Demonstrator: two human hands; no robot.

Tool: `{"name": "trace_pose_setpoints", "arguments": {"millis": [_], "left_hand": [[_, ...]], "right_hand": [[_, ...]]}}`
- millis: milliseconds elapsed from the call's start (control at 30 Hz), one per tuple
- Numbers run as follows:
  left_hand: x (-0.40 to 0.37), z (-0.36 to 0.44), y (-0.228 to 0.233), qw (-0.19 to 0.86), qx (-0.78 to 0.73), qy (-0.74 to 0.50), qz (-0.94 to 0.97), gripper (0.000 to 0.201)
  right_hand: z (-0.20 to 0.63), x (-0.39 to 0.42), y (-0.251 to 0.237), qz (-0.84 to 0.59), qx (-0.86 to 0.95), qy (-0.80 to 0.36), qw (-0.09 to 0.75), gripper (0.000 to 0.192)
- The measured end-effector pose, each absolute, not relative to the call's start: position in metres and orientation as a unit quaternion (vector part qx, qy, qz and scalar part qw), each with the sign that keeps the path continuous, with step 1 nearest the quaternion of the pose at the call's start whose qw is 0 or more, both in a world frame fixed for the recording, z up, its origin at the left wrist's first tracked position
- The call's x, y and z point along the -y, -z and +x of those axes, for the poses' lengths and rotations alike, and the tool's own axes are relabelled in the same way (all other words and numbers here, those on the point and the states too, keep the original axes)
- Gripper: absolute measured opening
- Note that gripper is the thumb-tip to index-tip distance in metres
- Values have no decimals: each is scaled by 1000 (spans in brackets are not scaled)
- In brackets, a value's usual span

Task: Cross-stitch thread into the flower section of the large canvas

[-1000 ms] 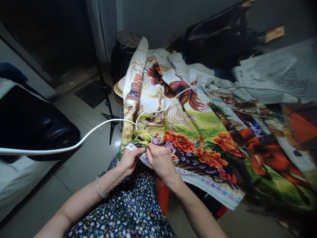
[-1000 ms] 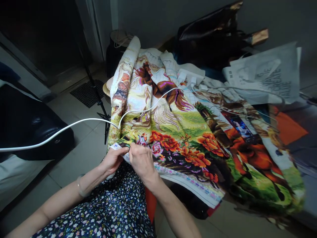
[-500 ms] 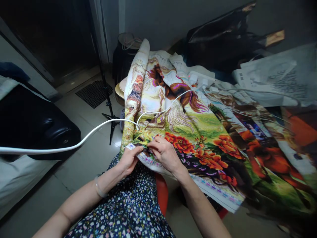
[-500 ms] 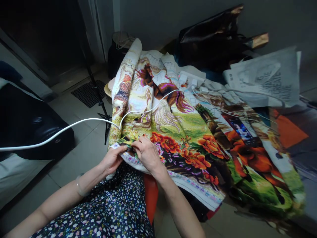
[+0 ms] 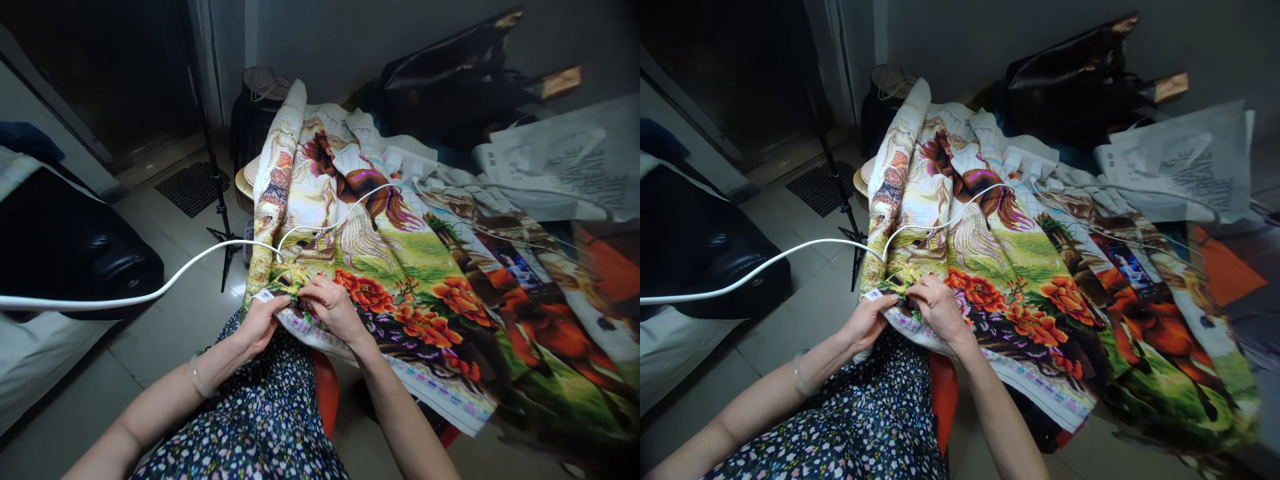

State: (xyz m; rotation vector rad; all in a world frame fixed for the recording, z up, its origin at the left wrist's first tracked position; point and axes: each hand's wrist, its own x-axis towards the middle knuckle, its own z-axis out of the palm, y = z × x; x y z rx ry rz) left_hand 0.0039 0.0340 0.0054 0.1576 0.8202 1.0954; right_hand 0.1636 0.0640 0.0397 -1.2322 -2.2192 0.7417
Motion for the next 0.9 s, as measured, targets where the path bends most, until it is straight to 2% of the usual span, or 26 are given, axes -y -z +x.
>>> {"name": "trace_pose_setpoints", "arguments": {"millis": [900], "left_hand": [[-33, 5, -7, 767, -373, -515, 81, 42]], "right_hand": [[162, -61, -26, -447, 770, -321, 324, 23]]}}
